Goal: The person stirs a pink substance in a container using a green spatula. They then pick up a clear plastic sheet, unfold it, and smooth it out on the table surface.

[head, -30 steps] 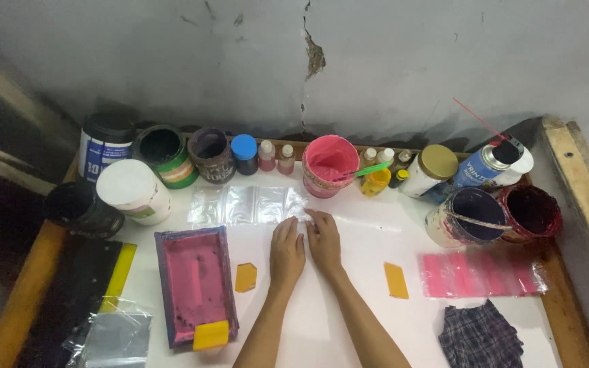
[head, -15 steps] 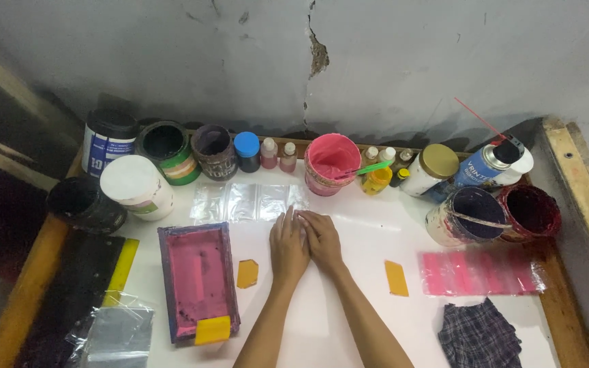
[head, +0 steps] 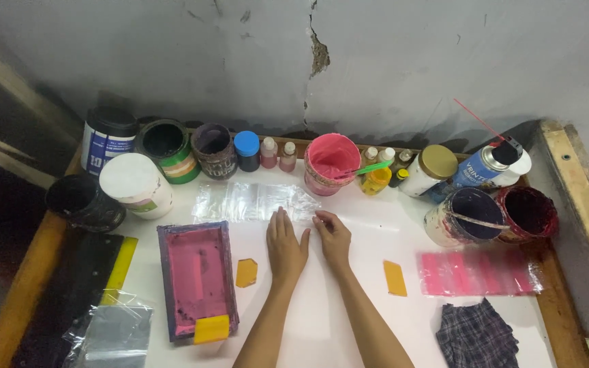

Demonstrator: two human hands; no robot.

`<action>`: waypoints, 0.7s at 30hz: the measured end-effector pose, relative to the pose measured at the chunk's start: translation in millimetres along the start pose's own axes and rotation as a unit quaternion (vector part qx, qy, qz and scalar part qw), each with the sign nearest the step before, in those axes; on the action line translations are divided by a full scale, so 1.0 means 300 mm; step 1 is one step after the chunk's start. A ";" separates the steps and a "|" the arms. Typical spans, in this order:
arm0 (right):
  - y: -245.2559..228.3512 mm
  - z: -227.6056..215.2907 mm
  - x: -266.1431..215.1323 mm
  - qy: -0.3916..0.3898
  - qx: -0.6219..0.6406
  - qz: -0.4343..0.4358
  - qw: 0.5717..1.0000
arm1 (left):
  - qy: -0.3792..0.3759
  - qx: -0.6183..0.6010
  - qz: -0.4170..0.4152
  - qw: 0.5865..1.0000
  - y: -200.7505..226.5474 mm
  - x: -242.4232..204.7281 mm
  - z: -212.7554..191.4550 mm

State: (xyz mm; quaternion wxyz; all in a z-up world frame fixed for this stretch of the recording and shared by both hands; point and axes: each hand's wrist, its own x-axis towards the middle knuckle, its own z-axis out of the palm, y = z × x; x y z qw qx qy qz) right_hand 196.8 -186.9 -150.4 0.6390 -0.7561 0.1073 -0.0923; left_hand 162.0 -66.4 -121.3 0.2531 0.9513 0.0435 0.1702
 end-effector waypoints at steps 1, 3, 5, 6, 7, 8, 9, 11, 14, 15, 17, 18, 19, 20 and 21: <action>-0.001 0.001 0.003 0.000 0.000 0.000 1.000 | 0.000 0.000 0.000 1.000 -0.001 0.000 0.001; 0.000 0.003 0.005 -0.006 -0.015 0.026 1.000 | -0.004 0.009 -0.008 1.000 -0.002 -0.005 0.003; -0.013 0.002 0.002 -0.008 -0.022 0.026 0.999 | -0.023 0.013 -0.033 0.999 0.019 0.008 -0.028; -0.018 0.001 -0.001 -0.011 -0.030 0.026 0.999 | -0.043 0.017 -0.059 0.997 0.030 0.012 -0.043; -0.029 -0.002 -0.004 -0.011 -0.030 0.026 0.999 | -0.043 0.017 -0.059 0.997 0.039 0.019 -0.059; -0.040 -0.004 -0.006 -0.006 -0.026 0.016 1.000 | -0.059 0.027 -0.091 0.994 0.048 0.026 -0.075; -0.051 -0.007 -0.009 0.000 -0.021 0.007 1.000 | -0.076 0.037 -0.123 0.989 0.056 0.033 -0.090; -0.053 -0.013 -0.009 0.014 -0.003 -0.002 1.000 | -0.079 0.044 -0.133 0.987 0.067 0.036 -0.105; -0.072 -0.026 -0.013 0.032 0.031 0.013 0.999 | -0.080 0.051 -0.142 0.985 0.071 0.040 -0.111; -0.081 -0.032 -0.016 0.034 0.046 0.036 0.998 | -0.077 0.051 -0.142 0.986 0.071 0.041 -0.111; -0.062 -0.045 -0.011 0.045 0.057 0.048 0.996 | -0.080 0.057 -0.151 0.984 0.071 0.044 -0.104; -0.053 -0.049 -0.009 0.055 0.068 0.059 0.994 | -0.082 0.063 -0.161 0.981 0.071 0.046 -0.101; -0.048 -0.054 -0.016 0.056 0.069 0.059 0.994 | -0.082 0.064 -0.160 0.982 0.058 0.046 -0.091; -0.043 -0.062 -0.025 0.067 0.083 0.066 0.992 | -0.068 0.061 -0.152 0.984 0.048 0.043 -0.080; -0.037 -0.070 -0.035 0.078 0.097 0.072 0.990 | -0.054 0.059 -0.144 0.986 0.038 0.039 -0.069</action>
